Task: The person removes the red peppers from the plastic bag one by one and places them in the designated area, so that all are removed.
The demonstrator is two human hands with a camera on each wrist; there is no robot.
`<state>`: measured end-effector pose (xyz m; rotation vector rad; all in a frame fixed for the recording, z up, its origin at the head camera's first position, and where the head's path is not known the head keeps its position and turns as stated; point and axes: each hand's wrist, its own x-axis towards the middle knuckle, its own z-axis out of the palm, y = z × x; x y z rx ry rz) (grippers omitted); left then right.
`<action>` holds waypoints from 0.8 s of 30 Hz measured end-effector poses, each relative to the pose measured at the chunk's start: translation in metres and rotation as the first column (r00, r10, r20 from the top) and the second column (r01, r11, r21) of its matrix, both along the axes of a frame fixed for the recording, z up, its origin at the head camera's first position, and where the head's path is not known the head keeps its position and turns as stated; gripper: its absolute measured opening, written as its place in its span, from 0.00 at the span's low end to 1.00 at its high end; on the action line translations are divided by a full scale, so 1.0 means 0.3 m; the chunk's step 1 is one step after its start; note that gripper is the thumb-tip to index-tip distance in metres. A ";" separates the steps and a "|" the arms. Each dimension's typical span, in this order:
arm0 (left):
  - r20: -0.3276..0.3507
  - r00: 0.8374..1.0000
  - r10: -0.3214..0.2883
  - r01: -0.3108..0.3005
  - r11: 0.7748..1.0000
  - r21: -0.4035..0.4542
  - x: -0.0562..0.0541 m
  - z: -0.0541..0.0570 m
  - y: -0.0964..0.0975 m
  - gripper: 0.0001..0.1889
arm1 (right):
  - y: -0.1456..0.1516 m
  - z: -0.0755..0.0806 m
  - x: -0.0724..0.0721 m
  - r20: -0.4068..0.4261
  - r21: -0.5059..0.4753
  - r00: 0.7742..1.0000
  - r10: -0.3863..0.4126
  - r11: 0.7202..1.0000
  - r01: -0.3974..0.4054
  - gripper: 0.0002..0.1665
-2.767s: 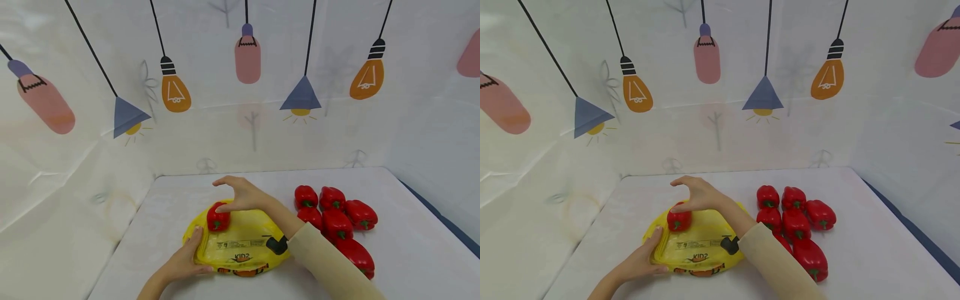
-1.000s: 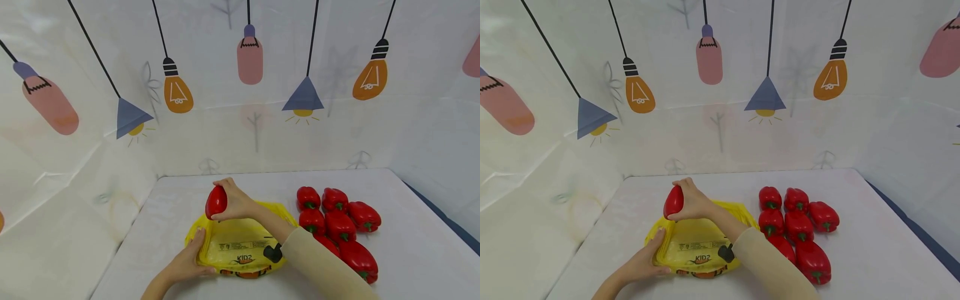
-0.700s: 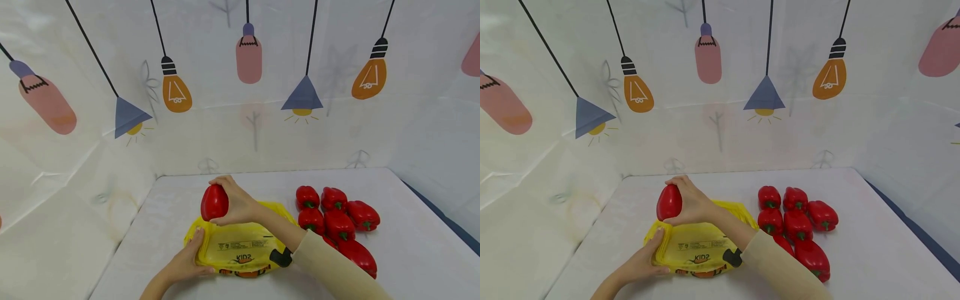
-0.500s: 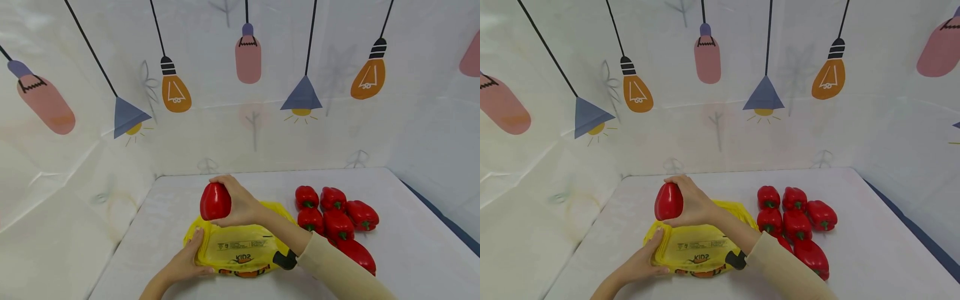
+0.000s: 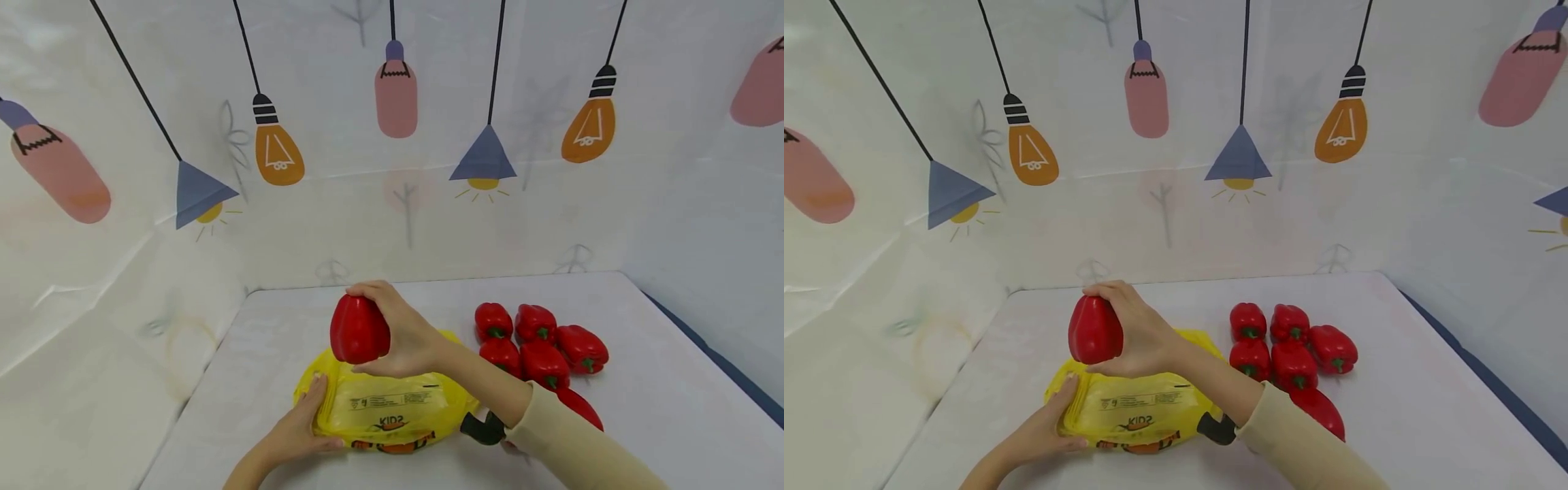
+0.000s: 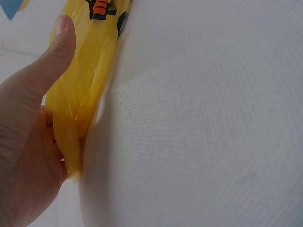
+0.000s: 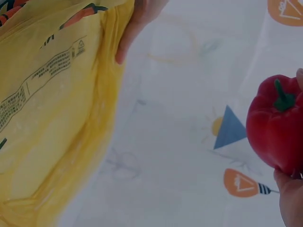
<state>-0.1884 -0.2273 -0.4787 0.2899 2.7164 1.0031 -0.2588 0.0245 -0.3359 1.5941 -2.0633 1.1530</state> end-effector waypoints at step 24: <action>-0.082 0.996 -0.028 0.024 0.999 -0.047 -0.001 -0.014 0.000 0.64 | 0.222 0.024 0.031 0.036 0.021 0.992 -0.118 0.993 0.117 0.58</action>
